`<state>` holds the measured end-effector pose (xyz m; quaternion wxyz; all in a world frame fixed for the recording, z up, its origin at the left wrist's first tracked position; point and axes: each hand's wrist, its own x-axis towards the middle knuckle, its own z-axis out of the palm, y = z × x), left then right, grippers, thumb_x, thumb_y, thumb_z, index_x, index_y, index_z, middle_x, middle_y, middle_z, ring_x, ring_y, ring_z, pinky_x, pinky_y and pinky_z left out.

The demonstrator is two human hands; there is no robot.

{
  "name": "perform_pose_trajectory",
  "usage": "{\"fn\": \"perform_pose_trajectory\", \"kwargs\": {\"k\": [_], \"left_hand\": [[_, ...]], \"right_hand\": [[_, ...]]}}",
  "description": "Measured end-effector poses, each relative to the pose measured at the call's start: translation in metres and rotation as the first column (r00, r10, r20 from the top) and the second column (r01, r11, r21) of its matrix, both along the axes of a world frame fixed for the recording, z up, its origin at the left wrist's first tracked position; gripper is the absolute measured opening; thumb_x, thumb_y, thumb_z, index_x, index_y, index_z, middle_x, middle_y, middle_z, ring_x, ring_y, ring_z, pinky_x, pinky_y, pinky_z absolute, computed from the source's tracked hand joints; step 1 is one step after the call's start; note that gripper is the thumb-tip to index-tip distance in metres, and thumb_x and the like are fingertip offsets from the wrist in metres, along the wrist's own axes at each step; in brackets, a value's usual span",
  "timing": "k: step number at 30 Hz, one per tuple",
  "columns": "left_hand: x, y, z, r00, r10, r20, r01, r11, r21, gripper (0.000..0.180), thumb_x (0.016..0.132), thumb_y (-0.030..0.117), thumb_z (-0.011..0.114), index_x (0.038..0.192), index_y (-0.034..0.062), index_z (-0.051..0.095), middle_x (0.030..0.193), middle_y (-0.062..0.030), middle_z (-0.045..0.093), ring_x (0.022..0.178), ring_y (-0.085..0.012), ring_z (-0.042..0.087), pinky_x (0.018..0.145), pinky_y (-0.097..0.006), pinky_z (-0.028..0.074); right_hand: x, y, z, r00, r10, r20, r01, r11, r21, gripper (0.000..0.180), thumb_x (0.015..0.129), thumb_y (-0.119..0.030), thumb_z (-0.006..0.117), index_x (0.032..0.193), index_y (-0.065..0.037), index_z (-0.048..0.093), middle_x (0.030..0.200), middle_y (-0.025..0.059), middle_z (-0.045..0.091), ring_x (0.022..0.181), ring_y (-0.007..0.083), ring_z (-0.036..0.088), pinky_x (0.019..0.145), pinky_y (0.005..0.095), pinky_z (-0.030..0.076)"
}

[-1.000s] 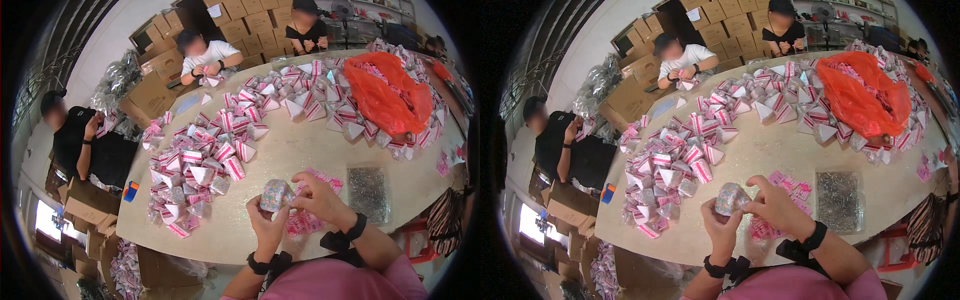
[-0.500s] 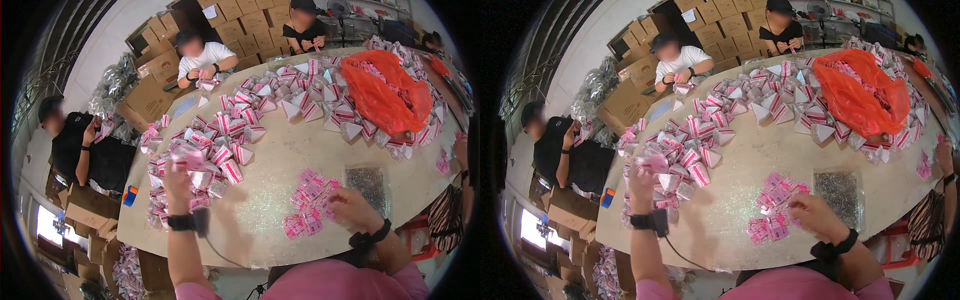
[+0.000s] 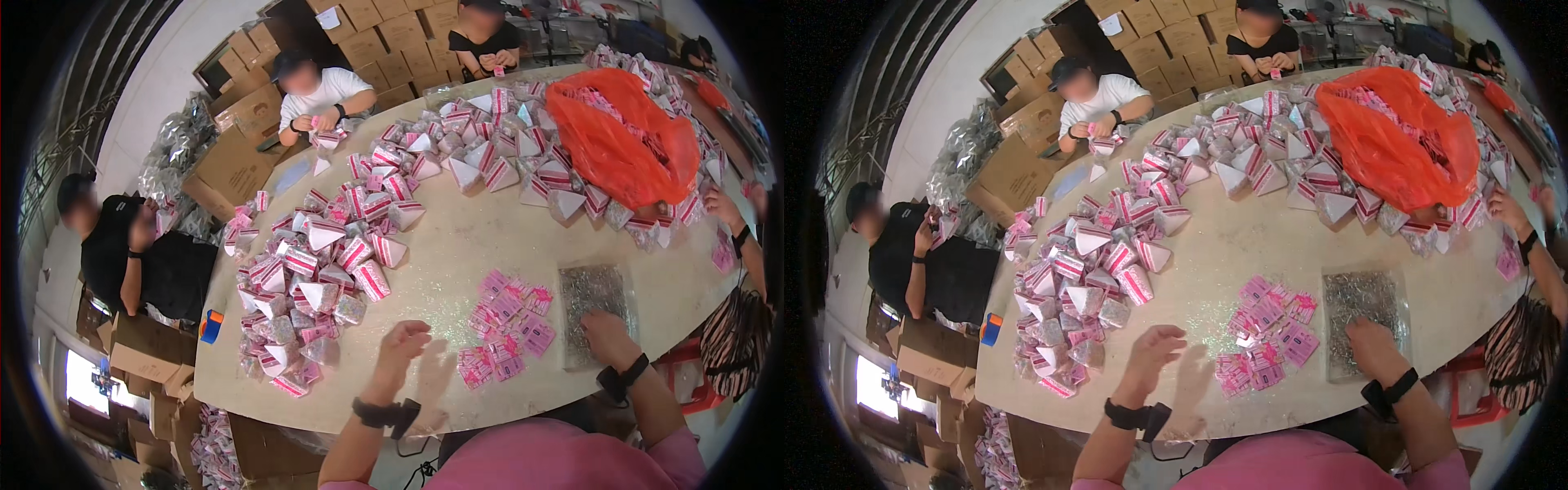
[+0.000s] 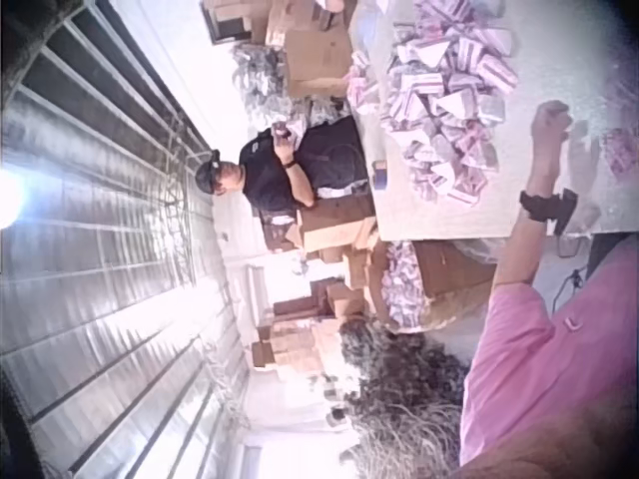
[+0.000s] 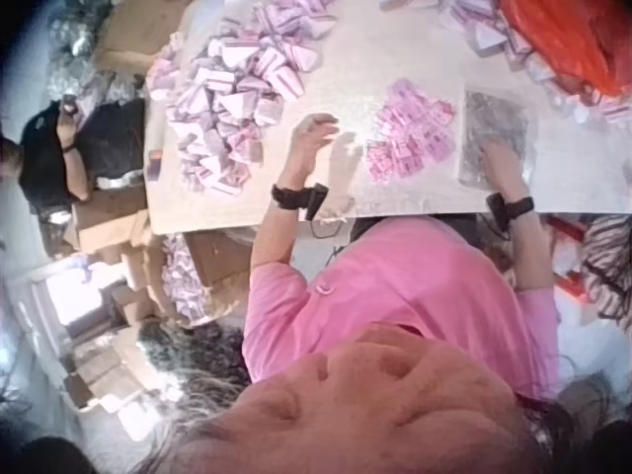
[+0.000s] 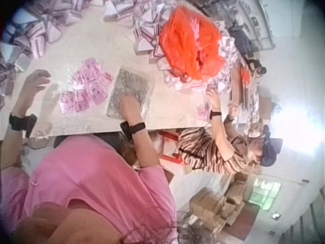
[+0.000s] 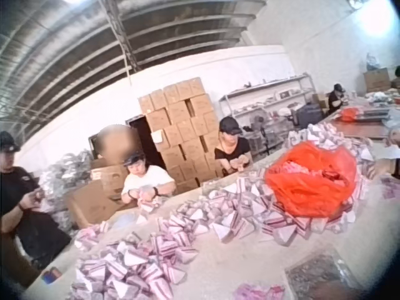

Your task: Packing small items into pink plastic bags and placing them into triangular containers.

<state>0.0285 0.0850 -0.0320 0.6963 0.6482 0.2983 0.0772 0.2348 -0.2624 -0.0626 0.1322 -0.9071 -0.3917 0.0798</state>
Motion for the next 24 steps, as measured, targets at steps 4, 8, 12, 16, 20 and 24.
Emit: {"fn": "perform_pose_trajectory", "kwargs": {"k": [4,8,12,16,20,24], "left_hand": [[0.012,-0.028,-0.024,0.985,-0.168,0.038,0.170,0.985,-0.034,0.029,0.083,0.013,0.062,0.109,0.0039,0.056,0.103,-0.0042,0.061,0.092,-0.0114,0.057,0.080,-0.026,0.044],[0.024,-0.048,-0.031,0.970,-0.243,-0.012,0.243,0.970,-0.016,0.028,0.084,0.011,0.061,0.109,-0.0001,0.055,0.098,-0.0076,0.062,0.091,-0.0125,0.058,0.081,-0.026,0.045],[0.029,-0.061,-0.025,0.958,-0.287,-0.015,0.287,0.958,-0.007,0.026,0.085,0.009,0.059,0.108,-0.0022,0.054,0.099,-0.0100,0.062,0.093,-0.0149,0.060,0.082,-0.026,0.047],[0.029,-0.063,-0.031,0.949,-0.313,-0.033,0.314,0.949,0.037,0.026,0.085,0.009,0.059,0.108,-0.0026,0.054,0.102,-0.0102,0.061,0.093,-0.0155,0.061,0.082,-0.027,0.048],[0.029,-0.064,-0.029,0.945,-0.325,-0.028,0.326,0.945,0.027,0.026,0.086,0.009,0.058,0.109,-0.0026,0.053,0.104,-0.0101,0.061,0.093,-0.0152,0.060,0.083,-0.027,0.048],[0.028,-0.067,-0.027,0.943,-0.330,-0.035,0.331,0.944,0.019,0.026,0.087,0.008,0.057,0.110,-0.0025,0.053,0.105,-0.0101,0.061,0.095,-0.0152,0.059,0.085,-0.027,0.047]], "right_hand": [[0.006,-0.009,-0.002,0.999,0.013,-0.051,-0.007,0.992,0.127,0.009,0.075,-0.008,0.061,0.081,-0.004,0.055,0.083,0.0163,0.056,0.080,0.0378,0.057,0.069,0.0451,0.047],[0.008,-0.014,-0.003,0.999,-0.023,-0.036,0.031,0.967,0.251,0.008,0.075,-0.007,0.059,0.080,-0.004,0.054,0.082,0.0160,0.056,0.079,0.0372,0.056,0.068,0.0455,0.045],[0.011,-0.016,0.004,0.993,-0.010,-0.115,0.052,0.926,0.375,0.006,0.074,-0.006,0.059,0.075,-0.002,0.054,0.077,0.0162,0.055,0.075,0.0362,0.054,0.065,0.0435,0.044],[0.014,-0.015,0.012,0.974,0.014,-0.227,0.097,0.877,0.471,0.012,0.073,-0.007,0.060,0.069,0.001,0.052,0.071,0.0162,0.053,0.069,0.0346,0.052,0.062,0.0405,0.042],[0.017,-0.015,0.026,0.932,-0.027,-0.361,0.192,0.882,0.430,0.012,0.074,-0.008,0.059,0.071,0.002,0.052,0.068,0.0154,0.052,0.066,0.0308,0.052,0.060,0.0379,0.042],[0.017,-0.015,0.038,0.851,-0.083,-0.519,0.335,0.847,0.413,0.011,0.075,-0.008,0.056,0.073,0.002,0.052,0.067,0.0153,0.054,0.063,0.0278,0.053,0.059,0.0359,0.042]]}}
